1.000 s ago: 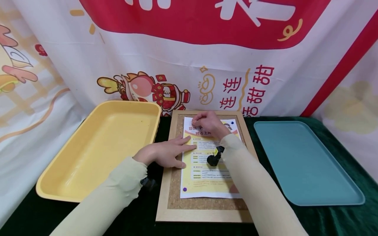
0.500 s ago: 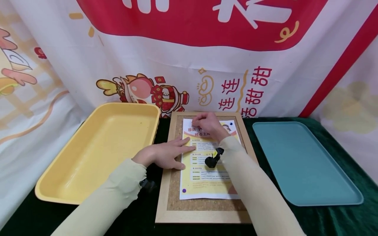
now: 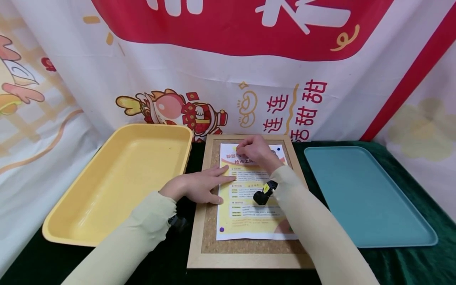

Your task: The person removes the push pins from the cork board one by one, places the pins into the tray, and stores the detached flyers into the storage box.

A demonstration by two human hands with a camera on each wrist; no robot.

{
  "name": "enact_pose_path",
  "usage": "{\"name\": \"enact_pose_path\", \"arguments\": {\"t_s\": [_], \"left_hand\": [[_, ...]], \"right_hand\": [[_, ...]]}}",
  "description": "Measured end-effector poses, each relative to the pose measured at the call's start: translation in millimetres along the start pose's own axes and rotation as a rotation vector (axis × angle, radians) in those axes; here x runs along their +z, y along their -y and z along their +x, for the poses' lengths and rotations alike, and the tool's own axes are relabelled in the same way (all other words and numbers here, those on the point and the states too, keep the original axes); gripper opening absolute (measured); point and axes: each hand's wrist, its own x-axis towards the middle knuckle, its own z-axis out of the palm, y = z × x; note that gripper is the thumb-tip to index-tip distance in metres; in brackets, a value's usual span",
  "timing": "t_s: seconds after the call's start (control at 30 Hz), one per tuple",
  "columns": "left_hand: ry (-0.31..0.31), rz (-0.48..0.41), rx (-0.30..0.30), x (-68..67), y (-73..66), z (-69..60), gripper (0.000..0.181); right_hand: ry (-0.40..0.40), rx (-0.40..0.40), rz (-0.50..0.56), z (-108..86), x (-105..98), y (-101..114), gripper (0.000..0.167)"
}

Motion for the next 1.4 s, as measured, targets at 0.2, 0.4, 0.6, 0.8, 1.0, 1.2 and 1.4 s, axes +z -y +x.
{"name": "enact_pose_path", "arguments": {"t_s": [0.2, 0.4, 0.6, 0.8, 1.0, 1.2, 1.4], "left_hand": [[-0.002, -0.004, -0.003, -0.2, 0.6, -1.7, 0.073], [-0.003, -0.009, -0.010, -0.1, -1.1, -1.5, 0.073], [-0.004, -0.004, -0.012, 0.1, -2.8, -1.2, 0.074], [-0.004, -0.011, 0.004, -0.5, -2.7, -0.5, 0.073], [-0.004, -0.009, -0.010, 1.0, -1.2, -2.2, 0.074], [-0.008, -0.011, -0.006, 0.8, -1.7, -1.8, 0.074], [-0.009, -0.019, -0.013, 0.2, -3.1, -2.4, 0.074]], "right_hand": [[-0.012, -0.006, -0.022, -7.9, -9.5, -0.9, 0.009], [-0.054, -0.019, -0.082, -16.4, -25.3, -2.7, 0.010], [-0.080, -0.022, -0.067, -24.7, -41.5, -7.4, 0.016], [-0.093, -0.014, -0.040, -32.3, -53.8, -14.3, 0.025], [-0.106, -0.018, 0.004, -35.9, -61.8, -20.0, 0.026], [-0.141, -0.033, 0.006, -38.1, -71.6, -29.8, 0.027], [-0.145, -0.040, 0.048, -45.4, -81.9, -35.2, 0.026]]}}
